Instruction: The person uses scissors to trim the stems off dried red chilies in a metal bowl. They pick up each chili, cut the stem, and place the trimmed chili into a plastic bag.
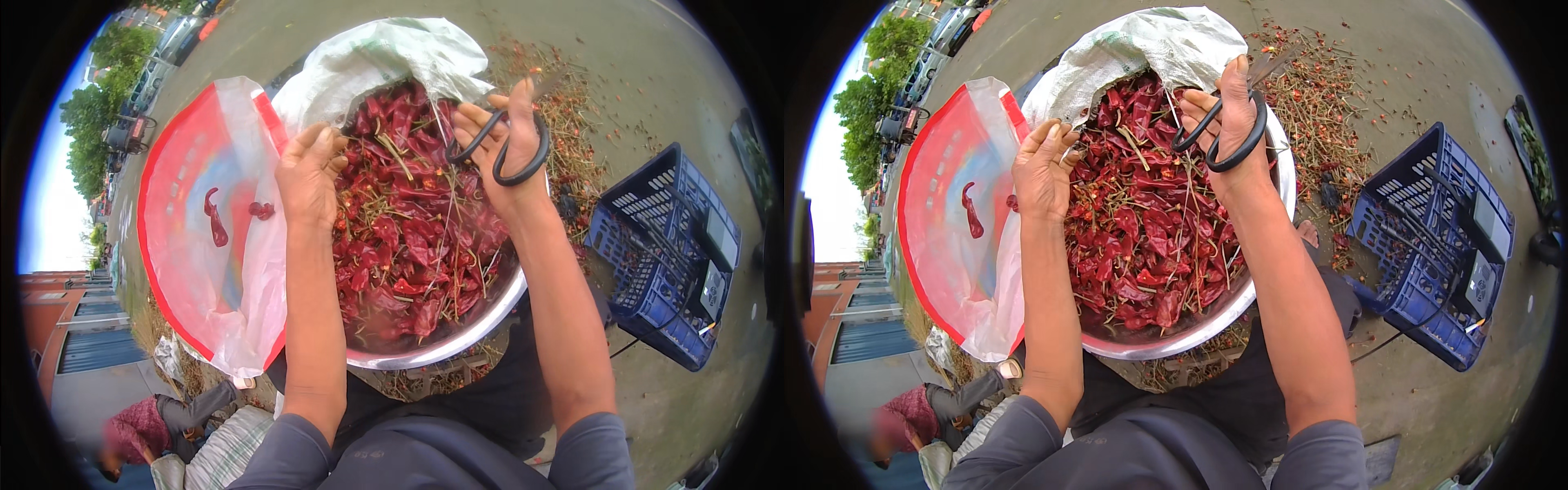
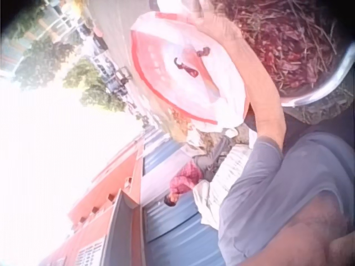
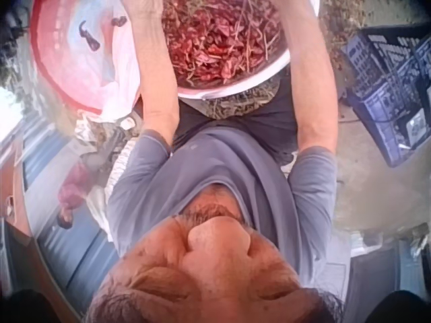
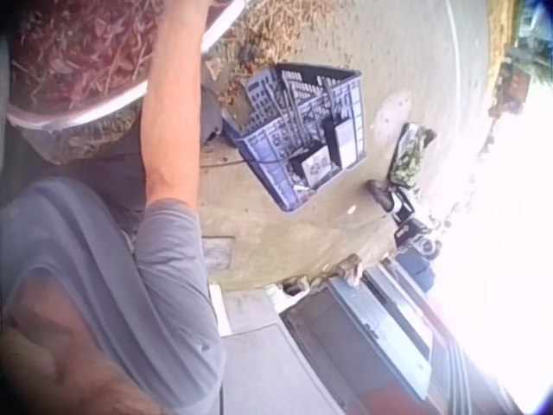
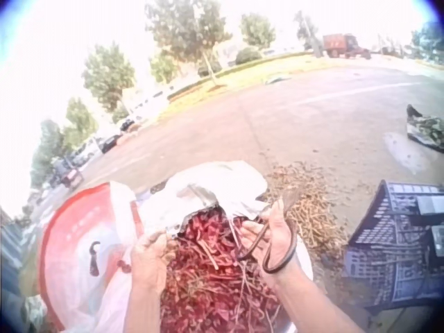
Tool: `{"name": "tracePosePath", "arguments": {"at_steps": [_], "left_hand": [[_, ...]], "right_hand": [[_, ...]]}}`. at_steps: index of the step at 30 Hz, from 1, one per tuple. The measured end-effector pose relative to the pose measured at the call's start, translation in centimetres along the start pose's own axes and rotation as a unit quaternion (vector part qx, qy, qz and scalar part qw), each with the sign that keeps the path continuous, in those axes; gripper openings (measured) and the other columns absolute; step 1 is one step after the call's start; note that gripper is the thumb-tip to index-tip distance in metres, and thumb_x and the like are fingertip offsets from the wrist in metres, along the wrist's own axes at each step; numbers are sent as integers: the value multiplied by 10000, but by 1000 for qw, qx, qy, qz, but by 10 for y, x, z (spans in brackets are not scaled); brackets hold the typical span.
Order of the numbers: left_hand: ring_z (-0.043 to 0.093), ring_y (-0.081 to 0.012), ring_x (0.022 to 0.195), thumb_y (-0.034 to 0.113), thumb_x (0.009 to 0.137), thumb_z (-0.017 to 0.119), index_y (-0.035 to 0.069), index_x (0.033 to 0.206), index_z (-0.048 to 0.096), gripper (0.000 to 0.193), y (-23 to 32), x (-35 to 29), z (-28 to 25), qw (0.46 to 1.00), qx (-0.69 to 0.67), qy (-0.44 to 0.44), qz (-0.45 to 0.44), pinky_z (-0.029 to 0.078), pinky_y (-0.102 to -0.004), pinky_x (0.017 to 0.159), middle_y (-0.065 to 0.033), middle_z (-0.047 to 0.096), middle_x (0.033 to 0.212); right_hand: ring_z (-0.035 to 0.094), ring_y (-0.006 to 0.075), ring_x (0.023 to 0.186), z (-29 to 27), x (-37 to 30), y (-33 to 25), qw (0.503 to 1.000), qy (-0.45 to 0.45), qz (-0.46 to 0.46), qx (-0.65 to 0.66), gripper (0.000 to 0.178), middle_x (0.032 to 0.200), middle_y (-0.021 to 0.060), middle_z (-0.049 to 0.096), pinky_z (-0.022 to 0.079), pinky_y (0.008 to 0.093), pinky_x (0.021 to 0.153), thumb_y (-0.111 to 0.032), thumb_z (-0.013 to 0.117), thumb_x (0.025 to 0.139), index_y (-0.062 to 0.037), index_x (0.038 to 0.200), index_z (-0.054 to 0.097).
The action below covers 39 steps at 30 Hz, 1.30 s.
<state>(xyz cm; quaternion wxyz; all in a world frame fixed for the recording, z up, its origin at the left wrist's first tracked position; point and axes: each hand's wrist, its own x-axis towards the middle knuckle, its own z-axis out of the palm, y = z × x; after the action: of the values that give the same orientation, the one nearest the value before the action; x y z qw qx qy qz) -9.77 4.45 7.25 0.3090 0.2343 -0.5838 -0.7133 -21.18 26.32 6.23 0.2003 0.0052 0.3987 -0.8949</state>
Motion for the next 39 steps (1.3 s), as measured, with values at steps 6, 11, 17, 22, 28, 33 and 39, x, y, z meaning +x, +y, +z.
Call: {"name": "tracePosePath", "arguments": {"at_steps": [6, 11, 17, 22, 28, 33, 39], "left_hand": [[677, -344, 924, -32, 840, 579, 91, 1188, 686, 384, -60, 73, -1, 739, 605, -2, 296, 525, -417, 871, -139, 707, 1043], [631, -405, 1006, -59, 775, 571, 77, 1031, 705, 319, -60, 86, 3, 637, 713, -135, 260, 524, -486, 834, -180, 658, 1056], [622, -325, 971, 107, 798, 725, 50, 1000, 707, 211, -36, 34, 2, 668, 685, -57, 286, 491, -415, 875, -122, 667, 1103], [637, -205, 746, 117, 861, 735, 4, 966, 650, 177, -28, -3, 1, 884, 455, -13, 106, 490, -341, 701, -88, 689, 868], [610, -129, 713, 68, 911, 700, 1, 970, 623, 118, -33, -10, -8, 985, 169, -21, -13, 483, -280, 659, -78, 681, 822], [611, -132, 711, 55, 913, 699, 4, 961, 616, 108, -36, -7, -11, 985, 170, -25, -13, 487, -277, 658, -80, 681, 824], [593, -122, 682, 27, 906, 684, 10, 913, 612, 74, -35, -5, -3, 973, 227, -46, -28, 479, -274, 642, -65, 665, 794]], "right_hand": [[645, 288, 1046, -1, -3, 0, 999, -18, 12, -44, 924, 1110, 222, 628, 516, 418, 950, -740, 569, 887, 59, 1320, 401], [632, 293, 1048, 5, -3, 0, 999, 4, 49, -22, 894, 1105, 223, 623, 515, 432, 920, -725, 571, 896, 59, 1295, 418], [624, 291, 1107, 7, -8, 8, 983, -51, 47, -168, 973, 1156, 238, 628, 482, 404, 967, -754, 573, 870, 86, 1344, 444], [662, 301, 829, 2, -10, 27, 900, -92, -39, -425, 849, 835, 175, 654, 524, 395, 808, -769, 673, 788, 42, 1008, 559], [696, 397, 862, 10, -29, 23, 766, -252, -8, -592, 881, 815, 231, 667, 521, 452, 772, -751, 661, 799, 57, 1144, 602], [689, 442, 927, 13, -31, 21, 735, -224, 1, -640, 864, 911, 266, 700, 515, 511, 833, -756, 693, 750, 35, 1089, 610], [688, 446, 920, 9, -30, 23, 723, -218, -31, -654, 767, 909, 275, 699, 519, 527, 812, -694, 691, 795, 24, 1056, 632]]}}
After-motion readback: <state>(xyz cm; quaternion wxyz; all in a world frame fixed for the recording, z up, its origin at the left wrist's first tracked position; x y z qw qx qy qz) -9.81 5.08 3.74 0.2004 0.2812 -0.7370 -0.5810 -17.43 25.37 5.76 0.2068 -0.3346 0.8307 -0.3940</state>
